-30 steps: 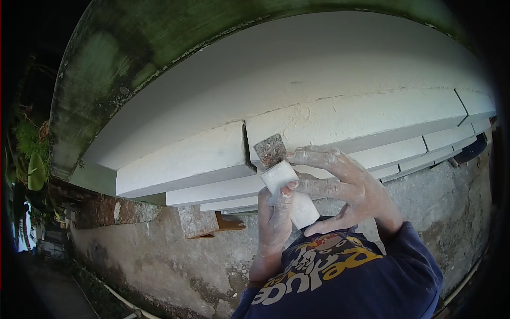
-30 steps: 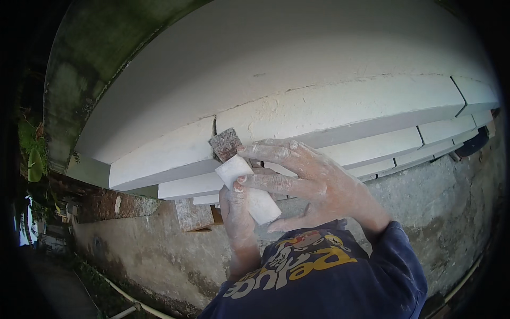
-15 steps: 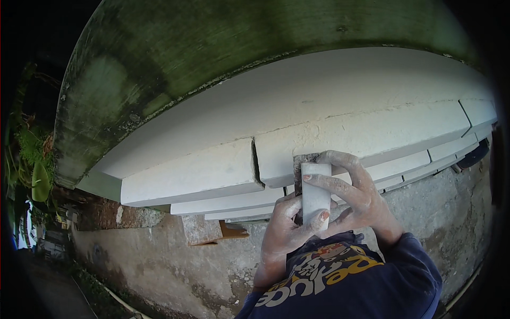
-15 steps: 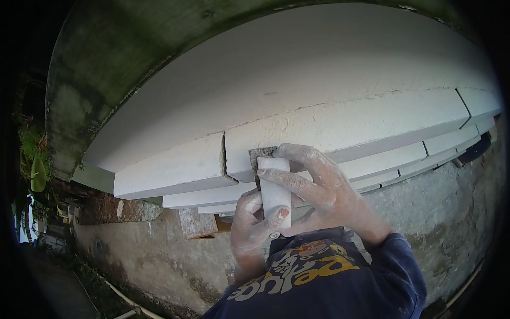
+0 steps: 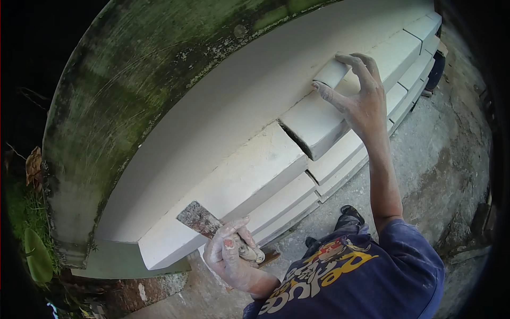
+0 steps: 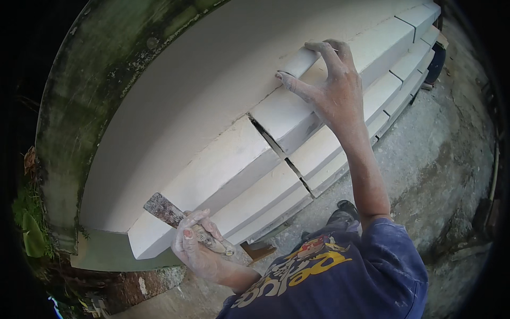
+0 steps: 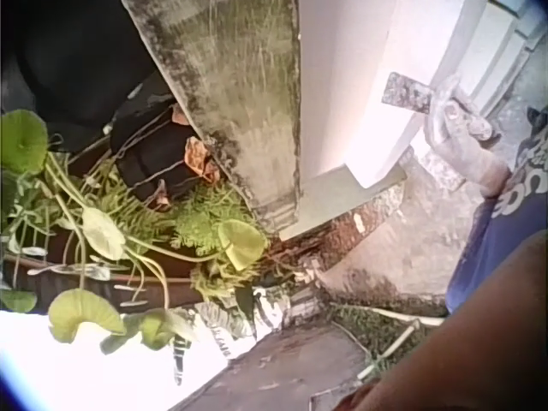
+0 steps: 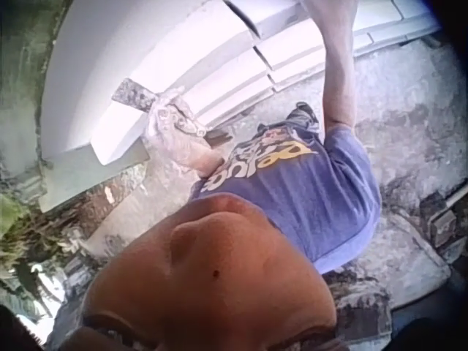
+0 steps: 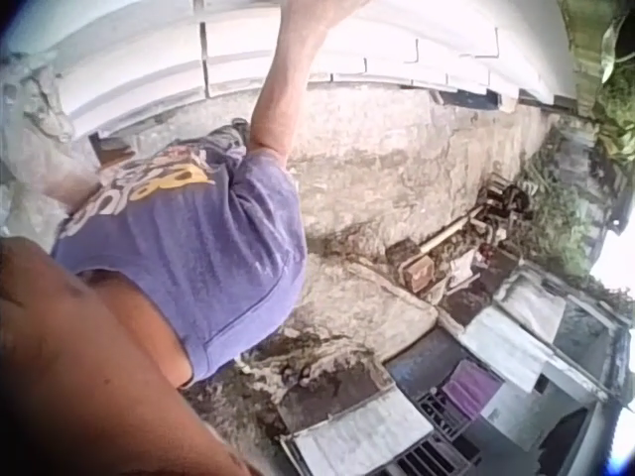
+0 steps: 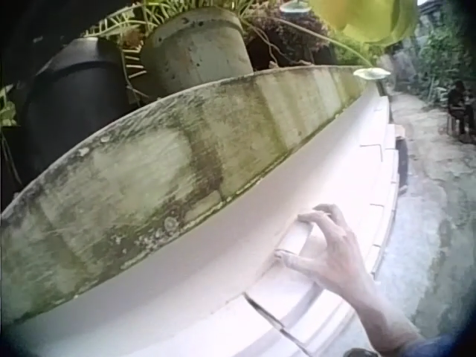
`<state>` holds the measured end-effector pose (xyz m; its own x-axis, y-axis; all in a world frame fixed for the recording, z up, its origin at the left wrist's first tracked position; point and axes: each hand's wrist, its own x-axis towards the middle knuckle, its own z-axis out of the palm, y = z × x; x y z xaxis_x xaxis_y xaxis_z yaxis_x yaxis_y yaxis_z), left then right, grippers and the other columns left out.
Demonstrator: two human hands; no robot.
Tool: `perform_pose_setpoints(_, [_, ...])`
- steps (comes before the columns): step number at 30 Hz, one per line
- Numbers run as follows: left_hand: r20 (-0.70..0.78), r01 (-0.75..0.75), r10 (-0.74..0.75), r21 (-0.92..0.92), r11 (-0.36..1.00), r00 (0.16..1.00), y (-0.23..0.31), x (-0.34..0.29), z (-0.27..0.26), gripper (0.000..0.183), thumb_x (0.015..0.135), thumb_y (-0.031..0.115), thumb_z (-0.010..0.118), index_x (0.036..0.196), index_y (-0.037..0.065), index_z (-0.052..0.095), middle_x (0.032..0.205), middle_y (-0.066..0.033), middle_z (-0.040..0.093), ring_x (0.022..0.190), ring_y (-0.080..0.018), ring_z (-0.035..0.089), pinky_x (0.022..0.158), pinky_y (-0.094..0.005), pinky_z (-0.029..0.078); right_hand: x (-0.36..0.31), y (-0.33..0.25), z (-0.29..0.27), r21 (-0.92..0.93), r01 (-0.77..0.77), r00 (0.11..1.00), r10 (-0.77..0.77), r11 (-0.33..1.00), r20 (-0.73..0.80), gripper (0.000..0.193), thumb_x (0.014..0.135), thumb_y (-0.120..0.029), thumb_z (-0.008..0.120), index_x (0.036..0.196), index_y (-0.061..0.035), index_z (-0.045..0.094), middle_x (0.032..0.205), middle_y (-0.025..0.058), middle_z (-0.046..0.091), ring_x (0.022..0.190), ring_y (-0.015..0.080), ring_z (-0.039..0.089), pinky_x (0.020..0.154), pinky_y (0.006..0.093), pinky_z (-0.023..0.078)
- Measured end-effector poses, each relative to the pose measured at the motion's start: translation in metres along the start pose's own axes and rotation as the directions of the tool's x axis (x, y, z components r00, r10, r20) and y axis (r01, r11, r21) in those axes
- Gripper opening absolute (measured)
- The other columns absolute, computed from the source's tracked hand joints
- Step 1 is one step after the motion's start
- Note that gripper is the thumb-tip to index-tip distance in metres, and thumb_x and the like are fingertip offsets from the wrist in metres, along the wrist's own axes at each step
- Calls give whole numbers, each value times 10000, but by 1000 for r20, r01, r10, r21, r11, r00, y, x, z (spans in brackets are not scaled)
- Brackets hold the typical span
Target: Filling cracks and smoothing a wall surface using a scraper and a sanding block.
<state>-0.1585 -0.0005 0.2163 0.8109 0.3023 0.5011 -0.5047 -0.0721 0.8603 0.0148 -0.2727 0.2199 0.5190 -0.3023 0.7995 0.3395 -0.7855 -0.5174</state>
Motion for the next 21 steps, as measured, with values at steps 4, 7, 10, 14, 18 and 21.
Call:
perform_pose_setpoints(4, [-67,-114,123,124,986,990,3,22,-54,503,988,366,578,986,-117,718,666,-118,585,541,-142,500,500,-252,362,-16,-51,21,-130,23,1000,-24,991,-9,640,717,-500,877,1178,-96,689,1265,169,548,1112,321,649,904,473,600])
perform_pose_setpoints(7, [-48,-110,123,214,971,991,0,35,-77,495,994,361,563,1000,-106,725,659,-108,578,534,-138,483,502,-257,360,-18,-53,26,-166,111,993,-118,980,-32,583,747,-490,862,1131,-78,713,1263,183,547,1083,300,666,865,449,612])
perform_pose_setpoints(10, [28,-87,83,299,950,996,-7,41,-90,498,999,371,561,1007,-97,730,643,-86,557,543,-133,490,502,-257,360,-7,-37,23,-29,-138,990,137,990,-29,577,746,-475,866,1133,-76,713,1256,186,549,1084,301,664,863,447,613])
perform_pose_setpoints(14, [127,-146,110,316,937,986,-4,44,-92,493,1008,372,558,995,-87,737,633,-74,547,550,-129,503,502,-256,370,-26,-74,31,-173,138,984,-155,975,-86,613,747,-461,869,1190,-78,690,1205,193,583,987,299,697,865,430,617])
perform_pose_setpoints(18, [177,-190,141,305,933,974,-7,48,-91,503,1020,377,550,940,-90,720,646,-82,538,535,-125,479,488,-242,342,-8,-37,23,-117,-100,993,92,988,-74,641,719,-428,892,1182,-52,656,1159,146,606,973,255,697,849,408,620])
perform_pose_setpoints(21, [181,-210,159,310,927,970,-6,49,-76,488,1007,363,565,887,-88,707,649,-90,549,529,-132,479,482,-248,342,-7,-43,23,-73,-42,997,37,996,-70,643,692,-417,904,1132,-26,646,1162,154,604,972,258,694,821,402,615])
